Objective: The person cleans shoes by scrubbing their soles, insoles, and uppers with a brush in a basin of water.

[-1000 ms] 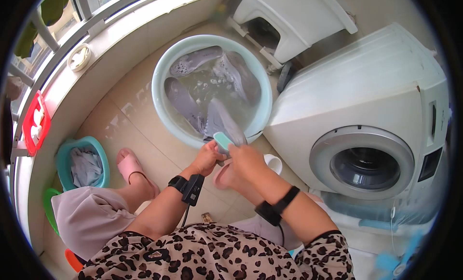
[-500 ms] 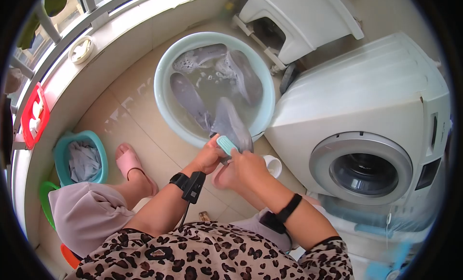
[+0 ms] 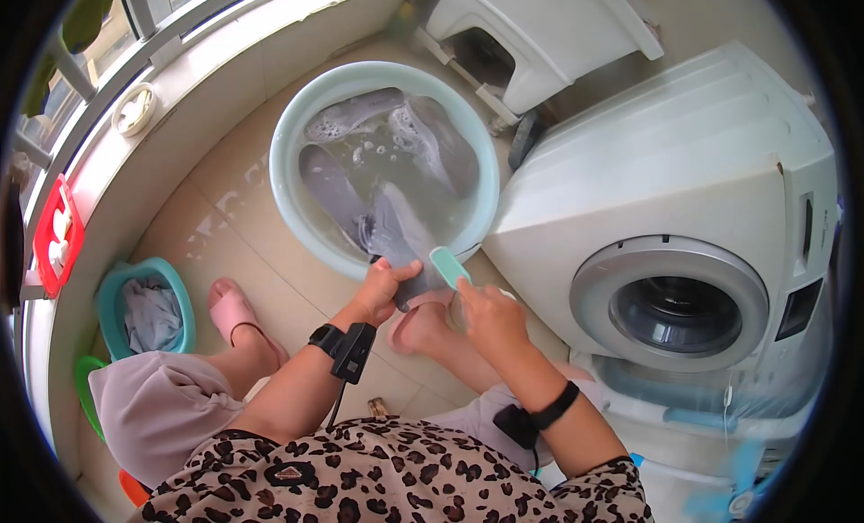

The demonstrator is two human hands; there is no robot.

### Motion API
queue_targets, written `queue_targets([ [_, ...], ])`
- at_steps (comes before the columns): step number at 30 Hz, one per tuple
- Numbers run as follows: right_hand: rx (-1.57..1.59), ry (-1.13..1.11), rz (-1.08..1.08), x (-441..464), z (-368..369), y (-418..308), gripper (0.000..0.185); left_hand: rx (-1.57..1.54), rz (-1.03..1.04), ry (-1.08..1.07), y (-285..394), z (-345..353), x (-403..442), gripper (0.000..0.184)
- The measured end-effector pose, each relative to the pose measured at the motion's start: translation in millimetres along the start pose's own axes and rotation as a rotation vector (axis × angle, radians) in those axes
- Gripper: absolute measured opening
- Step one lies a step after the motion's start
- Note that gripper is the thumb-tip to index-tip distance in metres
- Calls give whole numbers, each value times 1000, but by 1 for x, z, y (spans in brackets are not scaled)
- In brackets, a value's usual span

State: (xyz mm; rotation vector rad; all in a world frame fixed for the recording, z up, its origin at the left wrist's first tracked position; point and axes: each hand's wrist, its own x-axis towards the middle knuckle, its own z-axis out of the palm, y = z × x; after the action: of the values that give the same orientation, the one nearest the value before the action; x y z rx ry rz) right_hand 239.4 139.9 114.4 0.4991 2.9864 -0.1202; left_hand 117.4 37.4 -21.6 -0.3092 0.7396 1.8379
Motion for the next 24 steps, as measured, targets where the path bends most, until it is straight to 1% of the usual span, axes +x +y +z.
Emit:
queue_targets([
  [2, -117, -78, 47, 24, 29, 0, 30, 98, -10, 183, -9, -11, 16, 32],
  [3, -159, -95, 69, 38, 42, -1, 29, 85, -8, 164, -13, -15, 20, 30],
  [5, -140, -127, 22, 77, 45, -5, 29, 63, 15, 123, -9, -17, 25, 25],
  [6, -131, -147, -4, 89, 45, -6, 28, 80, 40, 139, -6, -11, 20, 22],
  [9, 100, 7, 3, 82, 32, 18, 26, 38, 33, 89, -2, -17, 23, 22],
  [12, 99, 44, -58, 42, 3, 29, 24, 45, 45, 112, 2, -11, 13, 23],
  [15, 20, -150, -18, 41, 10, 9, 23, 75, 48, 28, -9, -18, 17, 24],
  [18, 3, -183, -14, 98, 52, -4, 22, 67, 96, 8, -16, -19, 17, 24],
  [21, -8, -223, -31, 130, 58, -21, 22, 78, 33, 116, -9, -19, 15, 23],
  [24, 302, 126, 38, 102, 65, 13, 22, 8, 100, 72, -11, -19, 18, 22],
])
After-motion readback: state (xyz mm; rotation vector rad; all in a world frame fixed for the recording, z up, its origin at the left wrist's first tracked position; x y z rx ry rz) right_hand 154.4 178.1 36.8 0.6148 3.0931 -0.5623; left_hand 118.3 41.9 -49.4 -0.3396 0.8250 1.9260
